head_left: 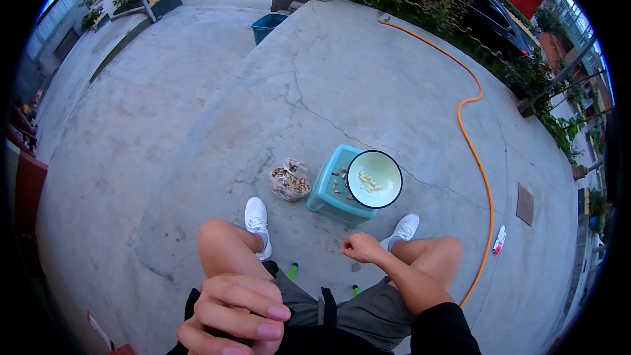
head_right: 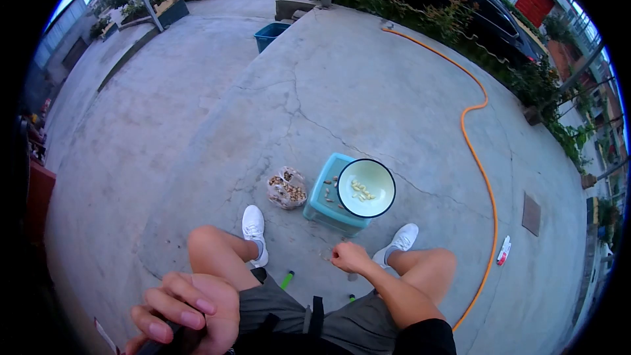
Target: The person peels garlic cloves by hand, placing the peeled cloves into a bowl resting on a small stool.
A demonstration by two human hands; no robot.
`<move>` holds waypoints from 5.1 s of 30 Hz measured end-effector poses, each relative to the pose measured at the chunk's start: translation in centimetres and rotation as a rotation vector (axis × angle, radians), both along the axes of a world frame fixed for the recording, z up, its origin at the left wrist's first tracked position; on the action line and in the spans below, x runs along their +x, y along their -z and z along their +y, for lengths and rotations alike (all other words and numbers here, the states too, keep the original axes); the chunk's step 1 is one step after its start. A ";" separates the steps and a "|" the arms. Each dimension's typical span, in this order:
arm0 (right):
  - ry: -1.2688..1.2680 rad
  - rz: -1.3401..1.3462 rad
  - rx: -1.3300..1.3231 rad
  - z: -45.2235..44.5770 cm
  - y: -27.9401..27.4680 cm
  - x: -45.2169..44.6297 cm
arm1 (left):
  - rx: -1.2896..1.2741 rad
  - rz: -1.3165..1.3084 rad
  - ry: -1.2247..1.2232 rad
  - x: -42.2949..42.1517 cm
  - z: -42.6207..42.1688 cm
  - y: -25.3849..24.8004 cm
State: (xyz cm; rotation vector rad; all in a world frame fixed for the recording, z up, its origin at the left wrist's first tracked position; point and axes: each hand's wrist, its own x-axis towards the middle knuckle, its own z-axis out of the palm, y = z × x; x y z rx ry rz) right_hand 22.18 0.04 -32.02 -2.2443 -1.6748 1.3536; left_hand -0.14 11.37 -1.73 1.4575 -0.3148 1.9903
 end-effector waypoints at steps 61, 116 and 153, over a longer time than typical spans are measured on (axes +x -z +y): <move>0.674 0.364 0.741 1.6 -6.7 2.0 | -0.202 -0.203 0.137 1.7 -1.4 0.6; -0.299 0.048 -0.042 0.4 -2.3 0.5 | -0.046 -0.090 -0.065 1.3 -0.9 0.1; -0.261 0.073 -0.010 0.5 -2.7 0.2 | -0.076 -0.139 -0.038 1.8 -0.9 0.1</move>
